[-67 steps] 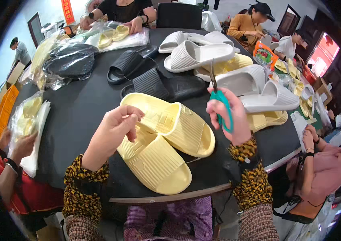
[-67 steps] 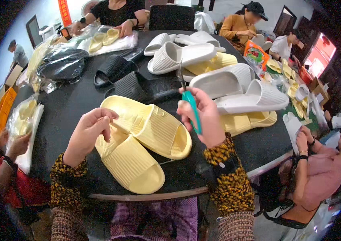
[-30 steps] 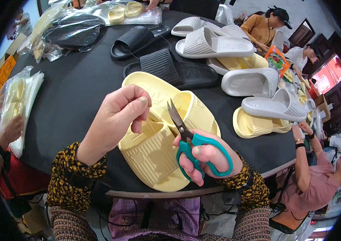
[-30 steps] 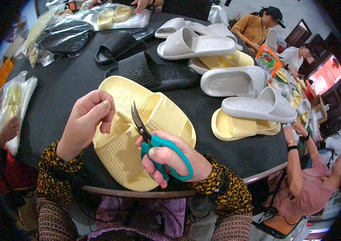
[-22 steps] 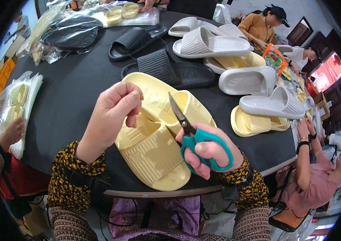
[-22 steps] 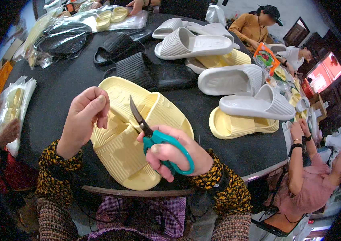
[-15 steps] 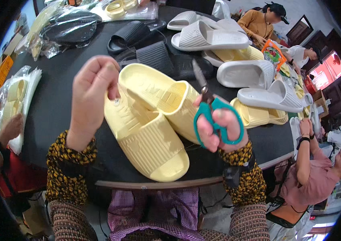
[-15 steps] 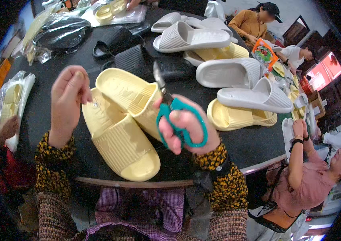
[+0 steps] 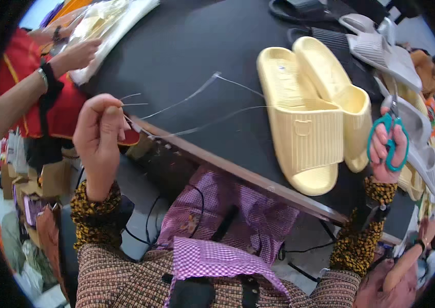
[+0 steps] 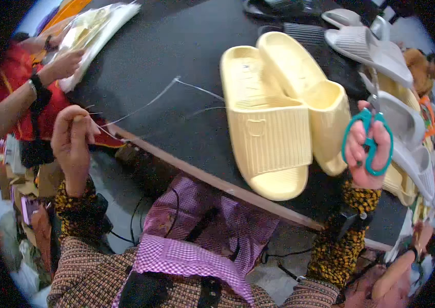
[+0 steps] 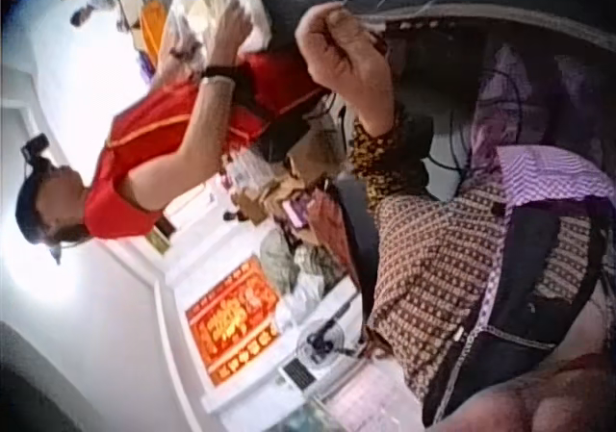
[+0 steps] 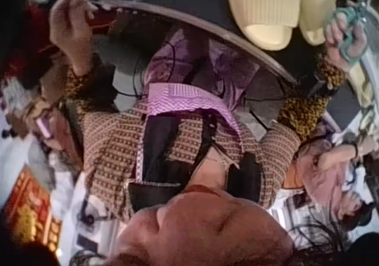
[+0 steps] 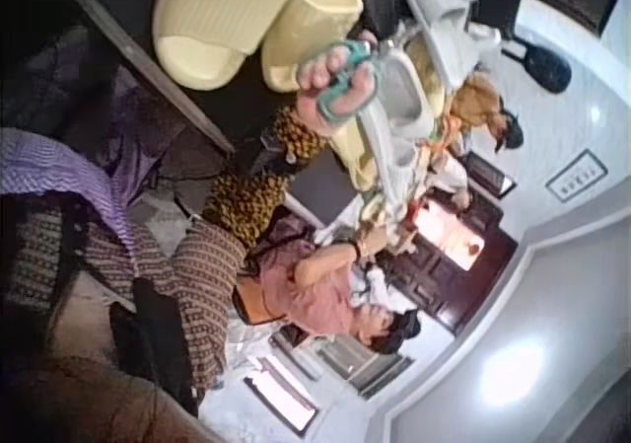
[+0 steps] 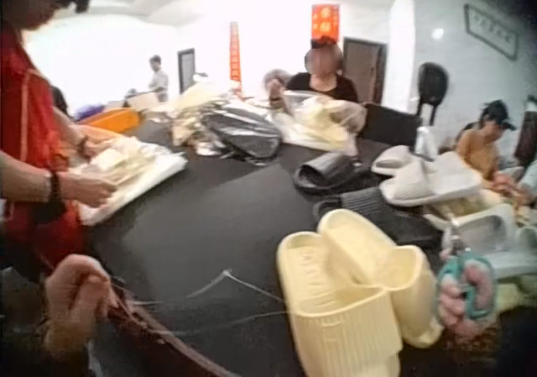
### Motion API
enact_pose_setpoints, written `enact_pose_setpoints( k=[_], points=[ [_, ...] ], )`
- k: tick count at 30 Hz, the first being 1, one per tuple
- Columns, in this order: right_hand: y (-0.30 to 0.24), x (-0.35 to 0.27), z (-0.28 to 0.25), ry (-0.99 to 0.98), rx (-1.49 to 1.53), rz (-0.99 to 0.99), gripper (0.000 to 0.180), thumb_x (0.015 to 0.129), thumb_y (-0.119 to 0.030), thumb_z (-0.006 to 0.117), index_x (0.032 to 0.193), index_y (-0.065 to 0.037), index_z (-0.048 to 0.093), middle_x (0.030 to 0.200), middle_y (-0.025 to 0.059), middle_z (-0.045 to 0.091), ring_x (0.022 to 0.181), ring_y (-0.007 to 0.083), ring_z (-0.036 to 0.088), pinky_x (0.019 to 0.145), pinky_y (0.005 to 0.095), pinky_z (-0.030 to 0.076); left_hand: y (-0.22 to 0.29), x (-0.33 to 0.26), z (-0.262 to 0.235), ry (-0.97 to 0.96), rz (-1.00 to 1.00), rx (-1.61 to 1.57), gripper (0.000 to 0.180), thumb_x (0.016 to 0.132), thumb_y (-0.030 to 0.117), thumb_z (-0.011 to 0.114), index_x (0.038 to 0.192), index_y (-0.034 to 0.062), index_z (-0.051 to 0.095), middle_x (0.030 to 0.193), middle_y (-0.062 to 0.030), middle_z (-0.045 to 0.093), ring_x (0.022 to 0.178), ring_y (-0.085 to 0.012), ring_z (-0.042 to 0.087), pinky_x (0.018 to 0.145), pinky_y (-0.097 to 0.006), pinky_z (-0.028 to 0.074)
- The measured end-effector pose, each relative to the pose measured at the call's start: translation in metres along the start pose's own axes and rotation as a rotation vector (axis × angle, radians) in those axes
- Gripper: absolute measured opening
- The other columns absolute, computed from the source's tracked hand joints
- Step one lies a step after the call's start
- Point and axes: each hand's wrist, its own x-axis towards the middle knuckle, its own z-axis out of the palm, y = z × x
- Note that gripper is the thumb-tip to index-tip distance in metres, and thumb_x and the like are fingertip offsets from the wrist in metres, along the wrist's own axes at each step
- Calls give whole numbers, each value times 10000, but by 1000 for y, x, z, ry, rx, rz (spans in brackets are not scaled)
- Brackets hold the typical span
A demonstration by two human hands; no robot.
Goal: Trim excess material or threads from mass-produced plastic sandals using a pair of scissors.
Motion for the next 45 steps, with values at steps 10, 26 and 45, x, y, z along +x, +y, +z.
enact_pose_setpoints(
  k=[10,26,45],
  points=[
    [9,4,-12,-64,44,-2,443,967,-289,460,1299,-4,395,701,31,455,424,76,407,323,211,345,-139,-114,-59,-166,-437,472,133,891,111,563,943,-9,586,762,-168,585,686,-211,599,642,-330,474],
    [5,0,3,19,-17,60,462,905,-365,557,1239,-67,445,702,-3,477,434,76,440,339,229,336,-76,-62,-22,-552,-375,418,162,843,38,535,964,-34,615,706,-169,632,600,-264,627,587,-316,495],
    [-4,1,2,84,49,-30,397,882,-269,565,1166,-9,468,711,50,531,518,126,494,438,274,417,72,91,232,-1387,-103,-280,393,924,233,565,1198,-45,521,1010,-92,641,880,-148,606,769,-285,493]
  ],
)
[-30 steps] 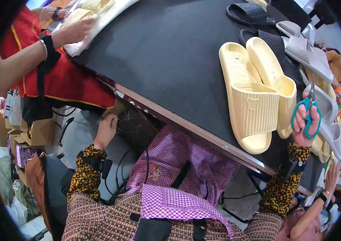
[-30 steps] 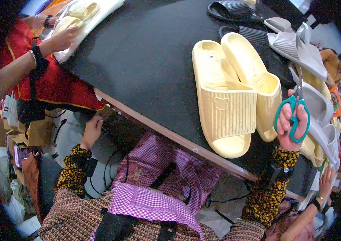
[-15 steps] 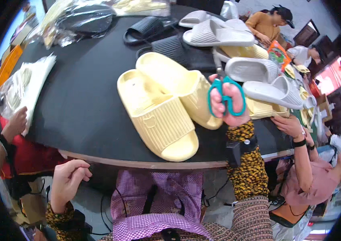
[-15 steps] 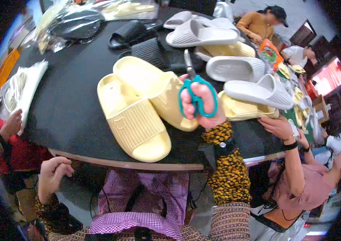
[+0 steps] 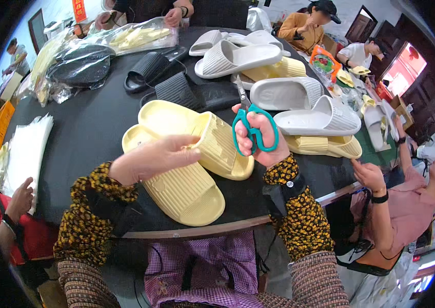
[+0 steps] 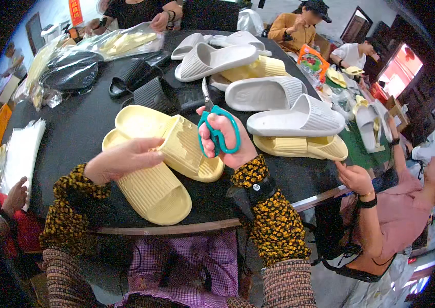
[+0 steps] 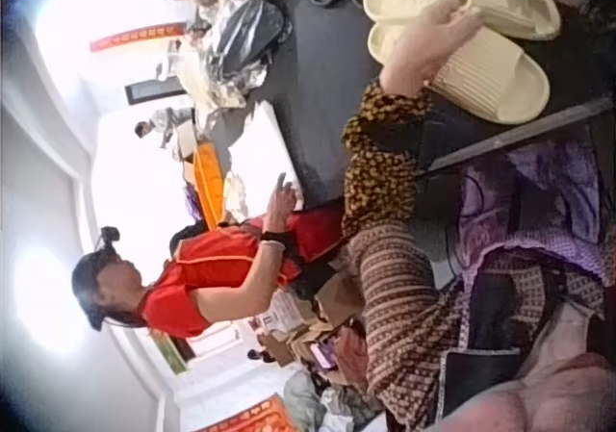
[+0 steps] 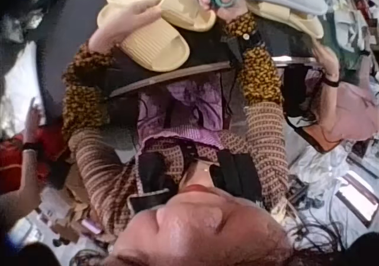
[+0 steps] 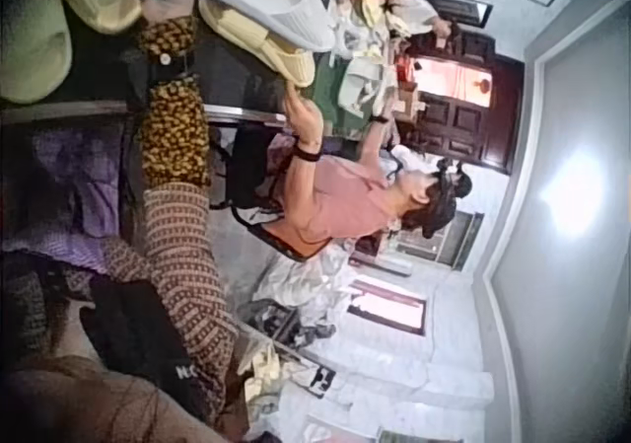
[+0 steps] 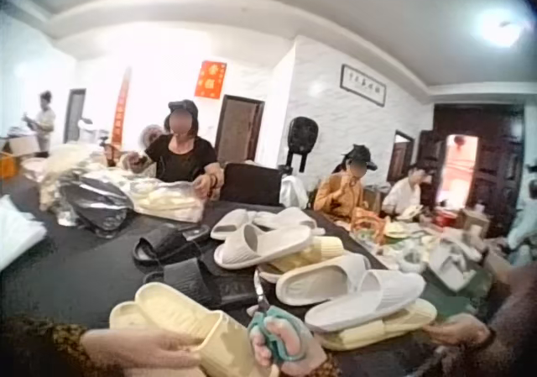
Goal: Trim excess material or threads from mass-produced plastic sandals using a pair of scissors.
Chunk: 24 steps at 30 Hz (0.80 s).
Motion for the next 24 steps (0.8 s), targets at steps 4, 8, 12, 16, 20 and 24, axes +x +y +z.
enact_pose_setpoints(
  k=[4,8,12,16,20,24],
  points=[
    [0,1,1,16,-7,23,387,885,-263,562,1165,-12,469,713,54,535,513,126,496,441,277,423,4,-3,16,-129,-57,-382,426,888,196,604,1217,-54,497,1018,-63,625,893,-93,576,790,-251,480],
    [-9,-5,2,6,36,-26,380,888,-256,554,1158,-4,465,717,53,536,510,129,496,442,277,425,15,-18,28,103,10,-194,418,843,134,609,1188,-72,493,1033,-92,612,915,-120,571,801,-262,467],
    [-12,-8,8,-12,120,-82,368,885,-257,554,1143,-6,472,710,51,528,510,128,493,443,274,426,21,-25,23,430,125,-127,387,824,79,595,1155,-88,483,1057,-135,590,980,-145,553,843,-285,453],
    [-8,-10,23,64,-188,-118,369,871,-190,576,1170,-7,462,722,54,541,512,113,503,447,249,430,9,-11,12,654,274,-208,429,822,28,560,1211,-81,414,1087,-144,570,1020,-167,556,878,-292,447],
    [16,-7,22,-58,-548,-202,443,839,-80,616,1236,-10,432,863,33,551,707,71,536,645,224,466,2,-9,-1,691,352,-416,456,835,-4,527,1259,-66,371,1144,-135,544,1044,-167,555,898,-296,450],
    [7,-16,32,-95,-883,-155,454,809,-74,667,1203,-16,450,866,51,577,747,87,575,680,247,472,10,-13,-4,752,370,-475,458,847,-14,514,1273,-66,356,1153,-133,534,1038,-158,555,887,-284,450]
  ],
)
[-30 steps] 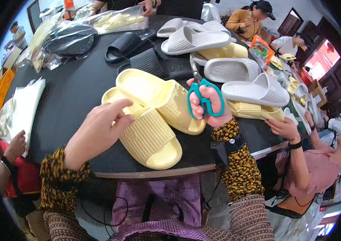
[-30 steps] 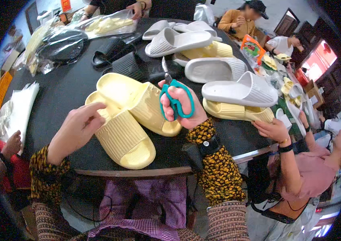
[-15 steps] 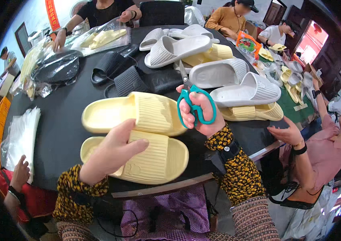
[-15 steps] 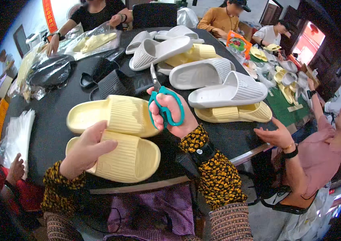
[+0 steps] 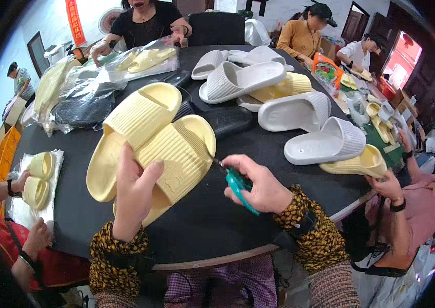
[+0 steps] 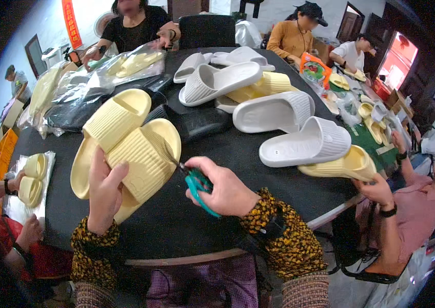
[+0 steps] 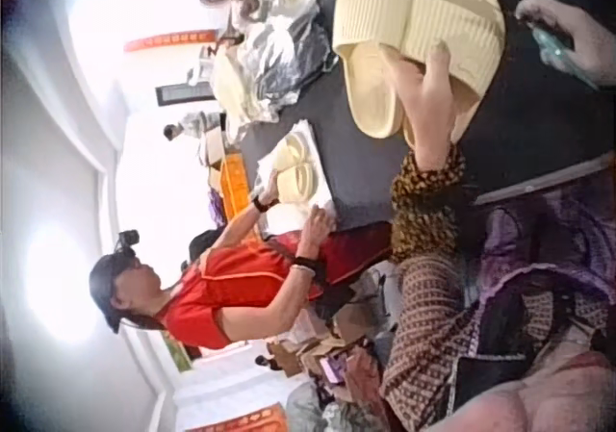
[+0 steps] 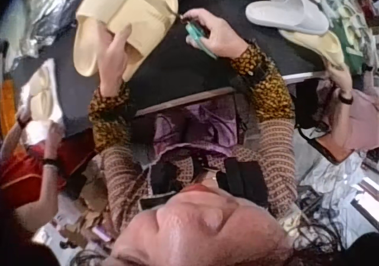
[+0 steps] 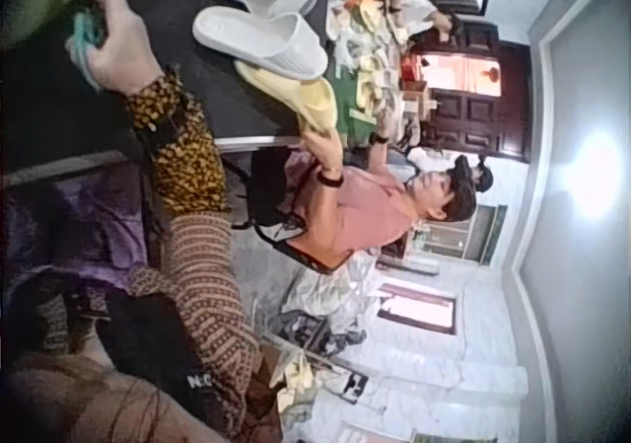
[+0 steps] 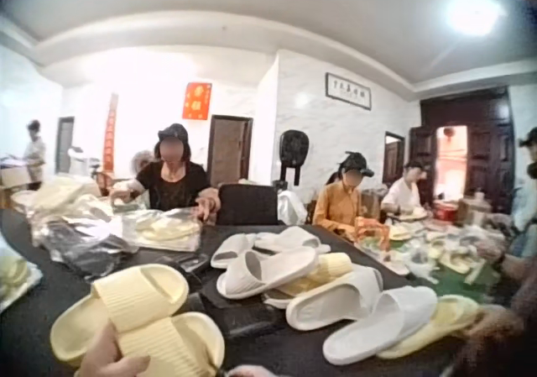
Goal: Trim excess material or threads from mass-produced plastic sandals using a pair of scissors.
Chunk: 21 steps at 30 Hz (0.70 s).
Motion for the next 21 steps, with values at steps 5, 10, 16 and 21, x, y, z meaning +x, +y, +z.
enact_pose_setpoints(
  k=[5,10,16,21],
  points=[
    [-11,2,9,-32,-189,25,417,795,-114,690,1158,-42,498,887,118,623,737,164,640,648,292,523,6,-11,-9,61,143,160,475,856,-26,501,1293,-64,321,1149,-132,520,991,-133,550,832,-256,456],
    [-7,-1,8,14,-276,-99,408,798,-114,684,1157,-47,502,909,122,629,733,199,656,640,305,539,3,-18,-6,33,184,221,510,858,-40,481,1321,-59,268,1150,-137,507,961,-118,544,788,-234,457],
    [-4,-2,10,-13,-228,-79,409,802,-108,671,1163,-30,494,953,136,620,731,213,662,642,312,548,-5,-21,-9,26,189,210,535,864,-19,486,1341,-60,247,1199,-151,488,1017,-134,524,845,-264,445],
    [-3,-3,10,-7,-250,-91,408,806,-121,666,1164,-29,492,965,138,618,730,215,661,645,313,549,-9,-20,-7,10,223,133,582,878,20,520,1374,-60,227,1240,-149,467,1081,-157,496,917,-292,415]
  ],
)
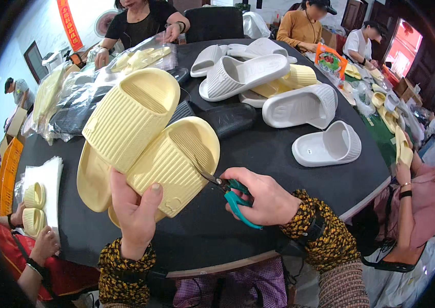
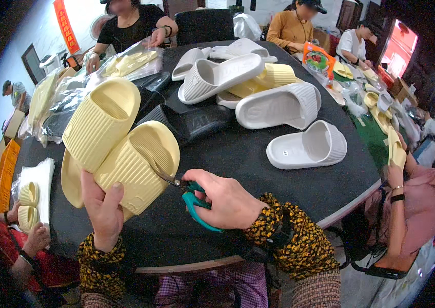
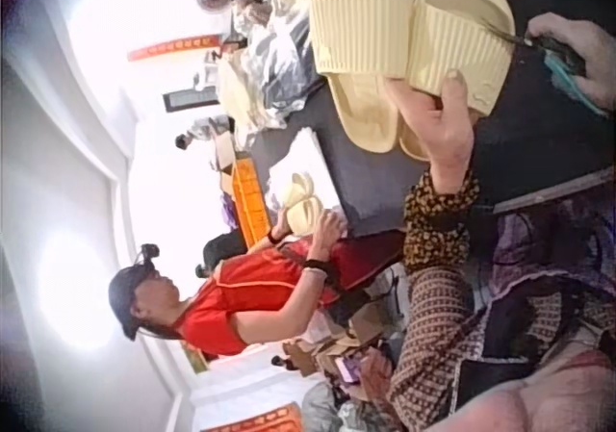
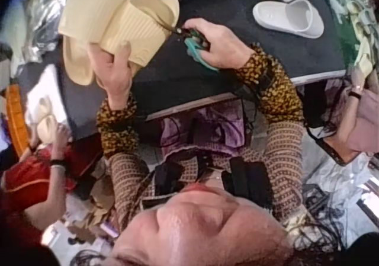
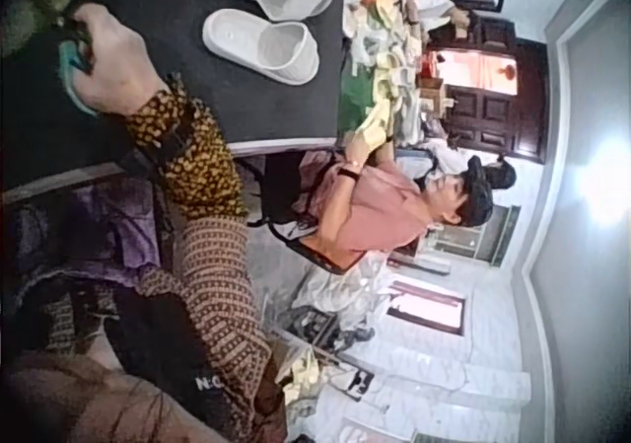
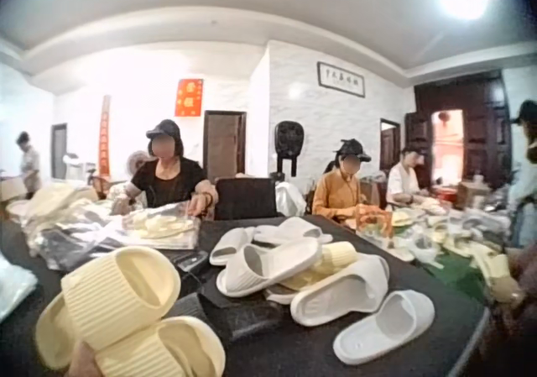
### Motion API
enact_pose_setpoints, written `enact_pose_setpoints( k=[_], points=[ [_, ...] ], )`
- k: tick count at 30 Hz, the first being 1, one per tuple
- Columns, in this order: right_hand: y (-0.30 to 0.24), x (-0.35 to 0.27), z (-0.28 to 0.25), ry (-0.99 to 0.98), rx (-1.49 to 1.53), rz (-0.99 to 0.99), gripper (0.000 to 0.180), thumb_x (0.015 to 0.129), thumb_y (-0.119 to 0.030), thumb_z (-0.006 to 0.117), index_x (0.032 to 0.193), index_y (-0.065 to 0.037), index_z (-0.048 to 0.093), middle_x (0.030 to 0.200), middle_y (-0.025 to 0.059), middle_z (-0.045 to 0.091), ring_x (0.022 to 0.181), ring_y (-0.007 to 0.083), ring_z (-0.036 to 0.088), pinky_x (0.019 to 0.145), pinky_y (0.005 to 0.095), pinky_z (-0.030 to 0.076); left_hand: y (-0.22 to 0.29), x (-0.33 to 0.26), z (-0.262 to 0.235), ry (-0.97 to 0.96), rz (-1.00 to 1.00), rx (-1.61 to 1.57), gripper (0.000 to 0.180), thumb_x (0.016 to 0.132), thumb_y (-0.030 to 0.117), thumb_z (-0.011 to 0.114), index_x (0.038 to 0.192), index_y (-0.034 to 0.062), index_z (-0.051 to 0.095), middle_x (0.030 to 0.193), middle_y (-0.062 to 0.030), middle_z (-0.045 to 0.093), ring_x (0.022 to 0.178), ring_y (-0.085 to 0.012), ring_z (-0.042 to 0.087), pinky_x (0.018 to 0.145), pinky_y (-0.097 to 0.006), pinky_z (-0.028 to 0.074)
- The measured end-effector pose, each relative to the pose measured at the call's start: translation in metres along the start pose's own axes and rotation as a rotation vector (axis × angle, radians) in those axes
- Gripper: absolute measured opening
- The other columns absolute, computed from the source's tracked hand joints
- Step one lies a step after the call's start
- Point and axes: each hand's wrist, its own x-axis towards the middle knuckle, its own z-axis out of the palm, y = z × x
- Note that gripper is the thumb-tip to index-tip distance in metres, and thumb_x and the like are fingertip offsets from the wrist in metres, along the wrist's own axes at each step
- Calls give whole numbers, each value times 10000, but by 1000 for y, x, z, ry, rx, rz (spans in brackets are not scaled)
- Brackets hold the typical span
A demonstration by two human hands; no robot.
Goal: Trim excess material or threads from mass-produced plastic sandals using a pair of scissors.
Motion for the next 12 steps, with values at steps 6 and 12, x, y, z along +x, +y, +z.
enact_pose_setpoints(
  k=[6,12],
  points=[
    [0,0,0,8,-11,-23,403,808,-124,663,1159,-28,492,960,140,619,732,219,662,652,311,547,-2,-1,-2,-48,29,32,585,882,27,524,1374,-67,223,1249,-153,458,1109,-168,484,945,-302,401],
    [4,0,0,18,-17,-69,416,813,-125,658,1177,-40,477,968,148,622,767,234,672,666,322,551,-1,-1,-3,-74,3,41,614,883,38,535,1385,-66,197,1266,-159,449,1115,-169,483,949,-298,399]
  ],
)
